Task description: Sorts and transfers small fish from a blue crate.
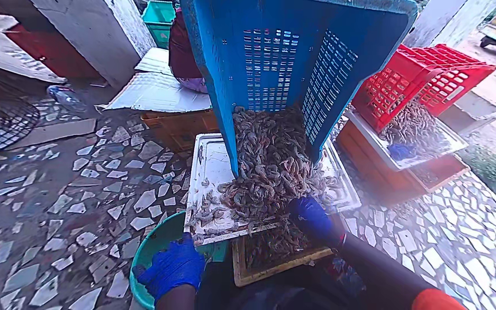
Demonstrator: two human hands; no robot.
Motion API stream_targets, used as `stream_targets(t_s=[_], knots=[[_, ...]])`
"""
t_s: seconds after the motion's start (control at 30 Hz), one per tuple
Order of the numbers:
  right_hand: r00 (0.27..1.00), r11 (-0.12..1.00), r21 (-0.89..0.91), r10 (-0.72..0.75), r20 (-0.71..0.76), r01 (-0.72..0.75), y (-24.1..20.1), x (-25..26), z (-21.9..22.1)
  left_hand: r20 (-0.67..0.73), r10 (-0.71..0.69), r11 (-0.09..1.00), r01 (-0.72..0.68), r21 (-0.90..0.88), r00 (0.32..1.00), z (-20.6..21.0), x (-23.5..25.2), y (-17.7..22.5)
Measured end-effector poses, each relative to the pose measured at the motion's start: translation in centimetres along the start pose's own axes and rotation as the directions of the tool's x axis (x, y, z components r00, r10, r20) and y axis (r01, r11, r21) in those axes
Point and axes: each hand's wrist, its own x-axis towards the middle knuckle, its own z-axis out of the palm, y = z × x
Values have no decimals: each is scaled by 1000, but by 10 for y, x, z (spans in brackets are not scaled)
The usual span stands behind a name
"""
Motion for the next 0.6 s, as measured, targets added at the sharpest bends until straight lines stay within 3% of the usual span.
stream_targets(t_s=[0.13, 0.2, 0.27, 0.3, 0.37, 0.43, 0.47, 0.53, 0.6], knots=[[987, 998, -65, 22, 160, -11, -16, 18, 10, -118, 56, 996, -64, -63, 991, -8, 1, 33], [993, 999, -13, 41, 110, -40, -9, 17, 12, -147, 179, 975, -195, -106, 973, -9, -6, 61], [995, 978, 183, 91, 30, -95, 0, 13, 8, -157, 353, 904, -380, -195, 922, -11, -14, 91], [992, 923, 366, 126, 5, -119, 4, 10, 4, -150, 452, 840, -476, -262, 880, -10, -18, 106], [982, 655, 743, 190, 17, -140, 4, 4, -6, -162, 609, 626, -596, -504, 777, 2, -23, 132], [961, 357, 919, 266, 73, -169, -5, 0, -14, -199, 671, 362, -550, -753, 714, 15, -24, 151], [956, 306, 937, 284, 79, -168, -7, -1, -14, -216, 668, 269, -502, -822, 712, 19, -25, 158], [953, 340, 926, 296, 63, -167, -6, -1, -12, -221, 610, 275, -465, -841, 761, 20, -26, 165], [964, 459, 873, 261, 47, -166, 0, -3, -16, -284, 537, 444, -552, -706, 794, 18, -30, 170]])
